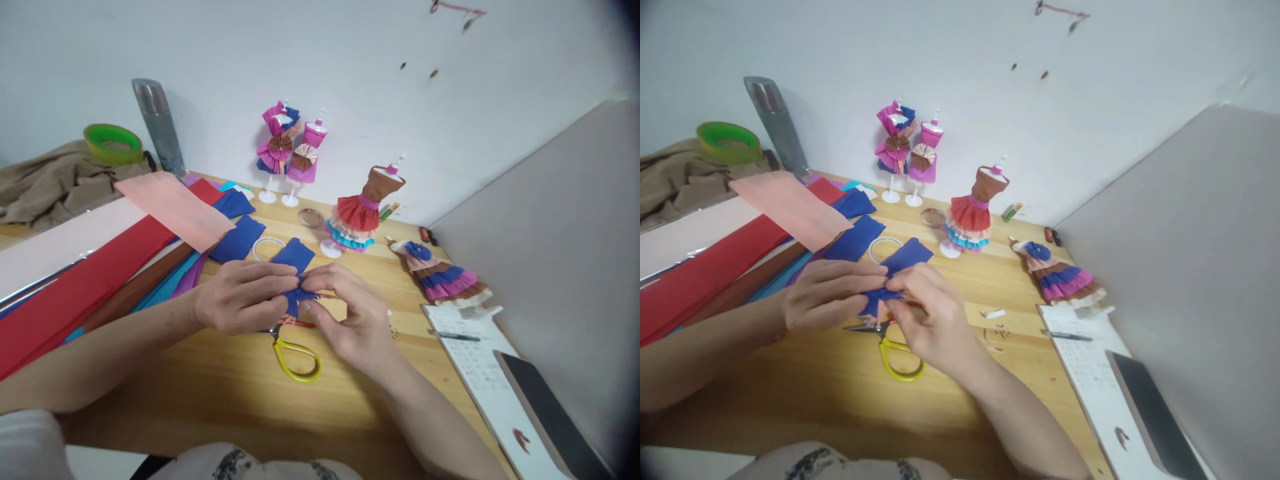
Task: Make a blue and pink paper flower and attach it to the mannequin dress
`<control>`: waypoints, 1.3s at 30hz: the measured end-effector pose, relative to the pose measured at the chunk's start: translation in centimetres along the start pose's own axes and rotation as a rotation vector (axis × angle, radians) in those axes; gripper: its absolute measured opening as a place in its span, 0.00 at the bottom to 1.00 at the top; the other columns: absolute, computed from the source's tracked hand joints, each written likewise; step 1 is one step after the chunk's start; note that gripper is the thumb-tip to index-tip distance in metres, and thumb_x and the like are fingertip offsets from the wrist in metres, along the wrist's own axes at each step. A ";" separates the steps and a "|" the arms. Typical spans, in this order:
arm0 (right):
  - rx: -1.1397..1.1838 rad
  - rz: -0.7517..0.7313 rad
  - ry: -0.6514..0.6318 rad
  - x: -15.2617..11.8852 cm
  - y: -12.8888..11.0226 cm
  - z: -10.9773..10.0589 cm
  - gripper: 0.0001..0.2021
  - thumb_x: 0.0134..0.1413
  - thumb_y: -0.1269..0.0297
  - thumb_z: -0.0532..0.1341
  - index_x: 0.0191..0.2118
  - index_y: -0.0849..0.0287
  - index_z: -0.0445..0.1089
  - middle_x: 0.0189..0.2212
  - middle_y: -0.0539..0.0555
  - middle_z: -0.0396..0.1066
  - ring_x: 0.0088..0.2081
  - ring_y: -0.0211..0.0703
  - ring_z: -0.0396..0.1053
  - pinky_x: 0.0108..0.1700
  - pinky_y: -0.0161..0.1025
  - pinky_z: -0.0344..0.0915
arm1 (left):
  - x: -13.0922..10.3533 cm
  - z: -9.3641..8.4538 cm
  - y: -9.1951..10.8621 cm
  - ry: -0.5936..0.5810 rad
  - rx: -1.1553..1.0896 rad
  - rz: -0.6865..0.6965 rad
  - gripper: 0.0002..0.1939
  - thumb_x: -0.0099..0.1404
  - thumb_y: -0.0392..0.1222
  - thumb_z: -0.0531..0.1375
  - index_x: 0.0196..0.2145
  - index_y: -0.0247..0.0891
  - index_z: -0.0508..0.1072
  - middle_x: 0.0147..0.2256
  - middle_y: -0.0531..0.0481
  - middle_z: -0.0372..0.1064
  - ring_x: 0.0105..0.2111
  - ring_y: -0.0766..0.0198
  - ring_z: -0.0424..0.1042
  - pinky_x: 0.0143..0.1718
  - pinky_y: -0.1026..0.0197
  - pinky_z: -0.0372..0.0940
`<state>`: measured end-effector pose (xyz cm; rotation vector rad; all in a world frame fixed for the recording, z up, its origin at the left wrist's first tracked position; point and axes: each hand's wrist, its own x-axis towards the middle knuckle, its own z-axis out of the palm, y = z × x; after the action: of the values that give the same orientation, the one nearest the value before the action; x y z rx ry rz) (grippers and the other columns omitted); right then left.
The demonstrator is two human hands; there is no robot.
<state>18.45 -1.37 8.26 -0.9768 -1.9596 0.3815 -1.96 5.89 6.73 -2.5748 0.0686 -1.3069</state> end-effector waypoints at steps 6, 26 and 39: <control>0.114 0.019 -0.032 0.2 0.6 -0.4 0.02 0.53 0.69 0.63 0.32 0.57 0.69 0.41 0.57 0.70 0.44 0.47 0.70 0.45 0.46 0.68 | 0.0 1.2 -0.4 0.036 0.075 0.083 0.08 0.61 0.33 0.61 0.26 0.39 0.66 0.33 0.48 0.79 0.41 0.56 0.78 0.40 0.58 0.77; -0.028 0.226 0.009 -0.1 2.3 0.9 0.04 0.50 0.73 0.60 0.29 0.57 0.67 0.27 0.49 0.71 0.30 0.37 0.70 0.33 0.34 0.67 | -1.9 3.1 -0.4 0.064 0.022 -0.081 0.06 0.63 0.33 0.60 0.30 0.40 0.66 0.45 0.46 0.77 0.47 0.56 0.75 0.44 0.57 0.76; -0.087 0.128 -0.012 0.0 2.7 0.7 0.06 0.52 0.75 0.57 0.31 0.57 0.67 0.29 0.51 0.72 0.32 0.40 0.70 0.36 0.38 0.66 | 0.2 2.3 -0.2 -0.077 -0.550 -0.744 0.14 0.59 0.39 0.64 0.45 0.38 0.73 0.43 0.45 0.76 0.44 0.57 0.75 0.46 0.57 0.71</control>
<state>19.18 0.47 6.23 -1.1622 -1.9432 0.3767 -0.04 6.51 5.61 -3.2866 -0.7040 -1.5771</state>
